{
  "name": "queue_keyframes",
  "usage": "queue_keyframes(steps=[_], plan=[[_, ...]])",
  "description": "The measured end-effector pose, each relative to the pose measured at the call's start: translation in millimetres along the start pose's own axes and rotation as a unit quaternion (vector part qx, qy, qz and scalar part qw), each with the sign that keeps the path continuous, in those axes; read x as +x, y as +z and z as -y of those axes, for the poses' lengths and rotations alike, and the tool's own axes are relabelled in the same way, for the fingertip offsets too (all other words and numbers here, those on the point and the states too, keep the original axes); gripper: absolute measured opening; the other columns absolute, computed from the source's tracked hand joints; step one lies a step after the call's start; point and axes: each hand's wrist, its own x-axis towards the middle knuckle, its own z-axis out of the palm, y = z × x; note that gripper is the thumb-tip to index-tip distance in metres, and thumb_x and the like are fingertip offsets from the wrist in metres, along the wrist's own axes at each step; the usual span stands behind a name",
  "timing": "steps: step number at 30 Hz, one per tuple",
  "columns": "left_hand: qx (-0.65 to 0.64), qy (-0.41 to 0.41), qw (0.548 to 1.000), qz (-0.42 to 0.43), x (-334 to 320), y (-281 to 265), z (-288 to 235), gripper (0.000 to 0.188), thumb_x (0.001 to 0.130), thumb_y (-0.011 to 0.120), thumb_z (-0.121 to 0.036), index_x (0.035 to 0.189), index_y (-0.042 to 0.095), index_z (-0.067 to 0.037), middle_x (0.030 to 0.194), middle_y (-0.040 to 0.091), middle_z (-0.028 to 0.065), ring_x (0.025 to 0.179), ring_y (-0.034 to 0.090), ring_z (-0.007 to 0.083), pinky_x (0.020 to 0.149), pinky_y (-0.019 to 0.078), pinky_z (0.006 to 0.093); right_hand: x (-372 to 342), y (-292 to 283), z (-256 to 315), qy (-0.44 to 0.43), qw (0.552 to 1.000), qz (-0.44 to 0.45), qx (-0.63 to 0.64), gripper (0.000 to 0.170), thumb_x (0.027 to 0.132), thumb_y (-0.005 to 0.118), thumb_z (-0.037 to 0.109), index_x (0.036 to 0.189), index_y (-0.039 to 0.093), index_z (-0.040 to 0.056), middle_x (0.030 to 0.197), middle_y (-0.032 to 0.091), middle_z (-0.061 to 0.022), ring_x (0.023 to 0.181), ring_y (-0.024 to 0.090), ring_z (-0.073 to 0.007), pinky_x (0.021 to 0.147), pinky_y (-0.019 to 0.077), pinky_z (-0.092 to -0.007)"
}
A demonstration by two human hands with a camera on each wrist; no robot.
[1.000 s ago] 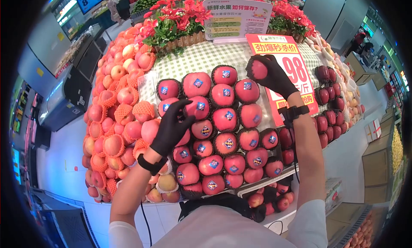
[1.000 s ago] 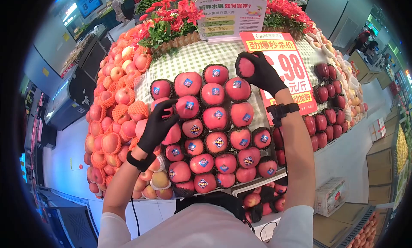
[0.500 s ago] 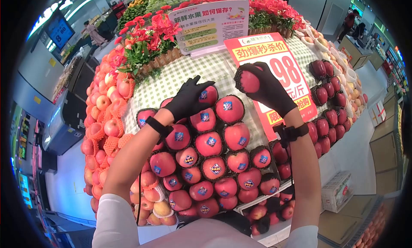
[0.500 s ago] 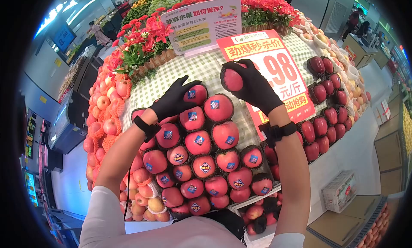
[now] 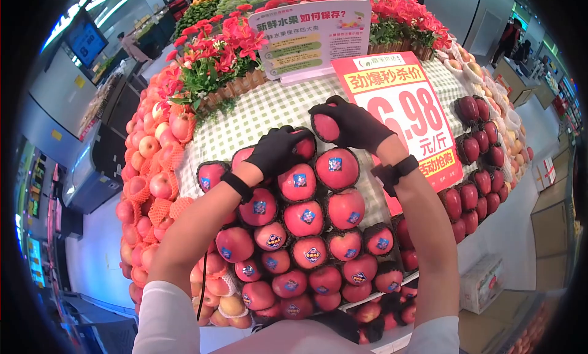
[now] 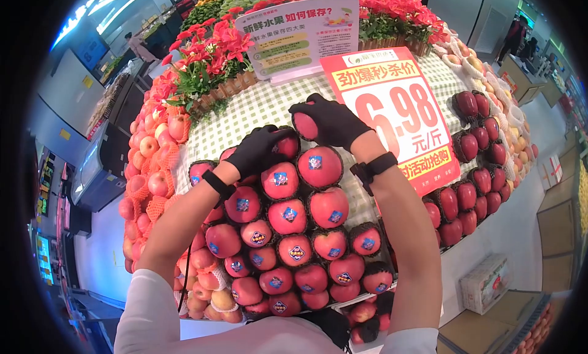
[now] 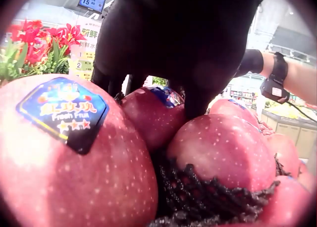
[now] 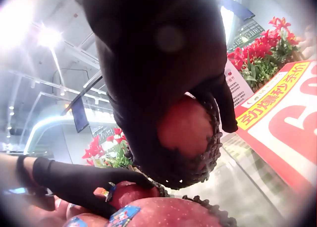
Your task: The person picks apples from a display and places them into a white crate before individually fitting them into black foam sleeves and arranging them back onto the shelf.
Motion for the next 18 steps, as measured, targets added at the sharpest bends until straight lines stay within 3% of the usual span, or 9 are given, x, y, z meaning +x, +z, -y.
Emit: queue_keyframes(steps=[2, 5, 8, 10, 14, 18], plan=[[-0.002, 0.003, 1.0, -0.008, 0.6, 3.1, 0.6, 0.054, 0.076, 0.075, -0.028, 0.127, 0.058, -0.023, 0.111, 0.065, 0.0143, 0.096, 0.064, 0.0386, 0.081, 0.0529, 0.0471, 4.3, 3.6, -2.2, 0.002, 0.999, 0.027, -0.044, 0.075, 0.066, 0.079, 0.008, 0.133, 0.051, 0.0262, 0.124, 0.055, -0.0099, 0.106, 0.06, -0.0366, 0.09, 0.0507, -0.0445], [-0.018, -0.009, 0.999, 0.037, -0.2, -3.6, -4.0, 0.06, 0.078, 0.075, -0.024, 0.134, 0.053, -0.02, 0.118, 0.06, 0.0188, 0.104, 0.058, 0.041, 0.09, 0.0482, 0.0472, 8.6, 9.4, -8.0, 0.015, 0.991, 0.046, -0.127, 0.086, 0.063, 0.082, 0.014, 0.14, 0.045, 0.0296, 0.125, 0.056, -0.0088, 0.105, 0.06, -0.0361, 0.089, 0.0495, -0.0463], [-0.016, -0.001, 0.999, 0.031, -1.5, -3.3, -3.5, 0.059, 0.079, 0.074, -0.024, 0.134, 0.053, -0.02, 0.117, 0.06, 0.0188, 0.103, 0.059, 0.0404, 0.088, 0.0487, 0.0473, 12.6, 10.3, -5.8, 0.018, 0.981, 0.055, -0.183, 0.099, 0.062, 0.084, 0.02, 0.147, 0.036, 0.0314, 0.124, 0.058, -0.0089, 0.1, 0.06, -0.0368, 0.086, 0.05, -0.0463], [-0.011, -0.008, 1.0, 0.004, -1.7, 1.8, -2.4, 0.056, 0.078, 0.074, -0.026, 0.131, 0.056, -0.023, 0.107, 0.062, 0.0166, 0.095, 0.061, 0.038, 0.082, 0.0502, 0.0475, 18.9, 16.6, -6.3, -0.005, 0.974, 0.053, -0.22, 0.103, 0.062, 0.084, 0.021, 0.15, 0.03, 0.0324, 0.124, 0.058, -0.0081, 0.1, 0.06, -0.0365, 0.085, 0.0497, -0.0469], [-0.015, 0.006, 1.0, -0.024, -2.7, 7.4, 3.8, 0.057, 0.078, 0.074, -0.027, 0.131, 0.055, -0.025, 0.099, 0.063, 0.0153, 0.09, 0.062, 0.0368, 0.077, 0.0507, 0.0474, 27.2, 20.2, -6.9, 0.015, 0.963, 0.095, -0.253, 0.103, 0.062, 0.084, 0.015, 0.15, 0.031, 0.0304, 0.124, 0.058, -0.0071, 0.101, 0.059, -0.0387, 0.085, 0.0518, -0.046], [-0.026, -0.033, 0.999, -0.012, -4.2, 5.9, 3.1, 0.068, 0.077, 0.075, -0.024, 0.138, 0.047, -0.016, 0.104, 0.064, 0.0173, 0.093, 0.062, 0.0384, 0.079, 0.0506, 0.0479, 30.6, 26.8, -14.8, -0.029, 0.966, 0.07, -0.246, 0.104, 0.061, 0.084, 0.014, 0.149, 0.032, 0.0295, 0.124, 0.058, -0.0081, 0.101, 0.059, -0.0393, 0.086, 0.0531, -0.0437]])
